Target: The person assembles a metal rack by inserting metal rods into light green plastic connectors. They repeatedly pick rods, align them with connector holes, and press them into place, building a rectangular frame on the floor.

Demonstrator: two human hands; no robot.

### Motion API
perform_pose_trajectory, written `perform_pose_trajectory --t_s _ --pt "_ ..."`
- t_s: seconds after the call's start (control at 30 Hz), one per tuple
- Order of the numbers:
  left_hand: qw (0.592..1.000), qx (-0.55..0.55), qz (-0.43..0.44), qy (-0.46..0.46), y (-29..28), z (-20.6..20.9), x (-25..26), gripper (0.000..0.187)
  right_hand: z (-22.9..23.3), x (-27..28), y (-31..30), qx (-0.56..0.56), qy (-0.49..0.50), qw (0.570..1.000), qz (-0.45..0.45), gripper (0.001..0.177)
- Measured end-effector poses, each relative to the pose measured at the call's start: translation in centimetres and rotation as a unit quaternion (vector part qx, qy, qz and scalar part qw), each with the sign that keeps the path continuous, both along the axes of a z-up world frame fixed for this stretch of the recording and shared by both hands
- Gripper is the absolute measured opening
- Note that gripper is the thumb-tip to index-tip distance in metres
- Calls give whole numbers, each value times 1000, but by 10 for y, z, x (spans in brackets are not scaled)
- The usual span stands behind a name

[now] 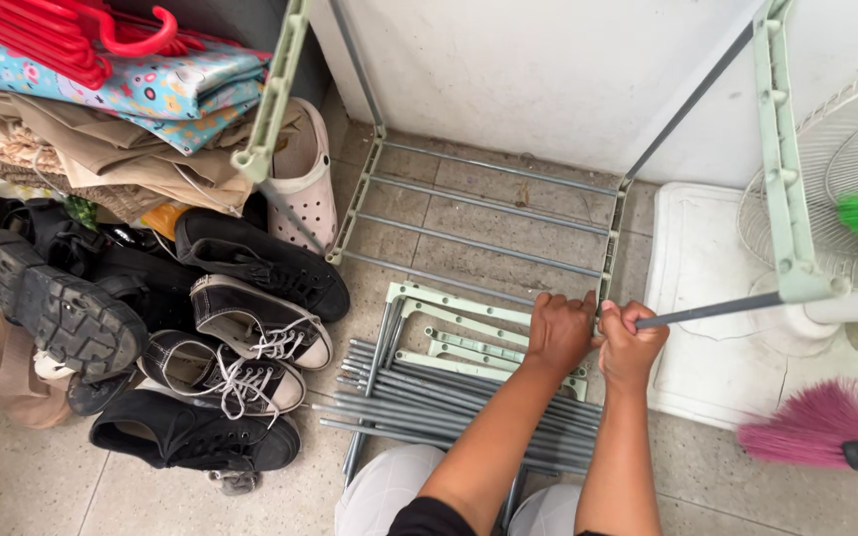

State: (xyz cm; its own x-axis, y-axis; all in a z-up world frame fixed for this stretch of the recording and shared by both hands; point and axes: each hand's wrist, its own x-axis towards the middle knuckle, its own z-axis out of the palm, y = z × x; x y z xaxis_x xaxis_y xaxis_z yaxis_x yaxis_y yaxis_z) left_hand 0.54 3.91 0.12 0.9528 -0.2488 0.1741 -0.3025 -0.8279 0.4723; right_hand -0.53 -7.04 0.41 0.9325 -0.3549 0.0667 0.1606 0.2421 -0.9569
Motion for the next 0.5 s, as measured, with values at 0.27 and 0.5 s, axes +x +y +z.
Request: perform_pose_trajectory --t_s 0.27,0.5 --pt "999 -13 -15 -42 6 25 1 71 13 -3 9 -15 -21 999 -29 50" --pt "996 -11 28 -87 8 29 -4 58 25 -6 22 -3 -51 998 -21 51"
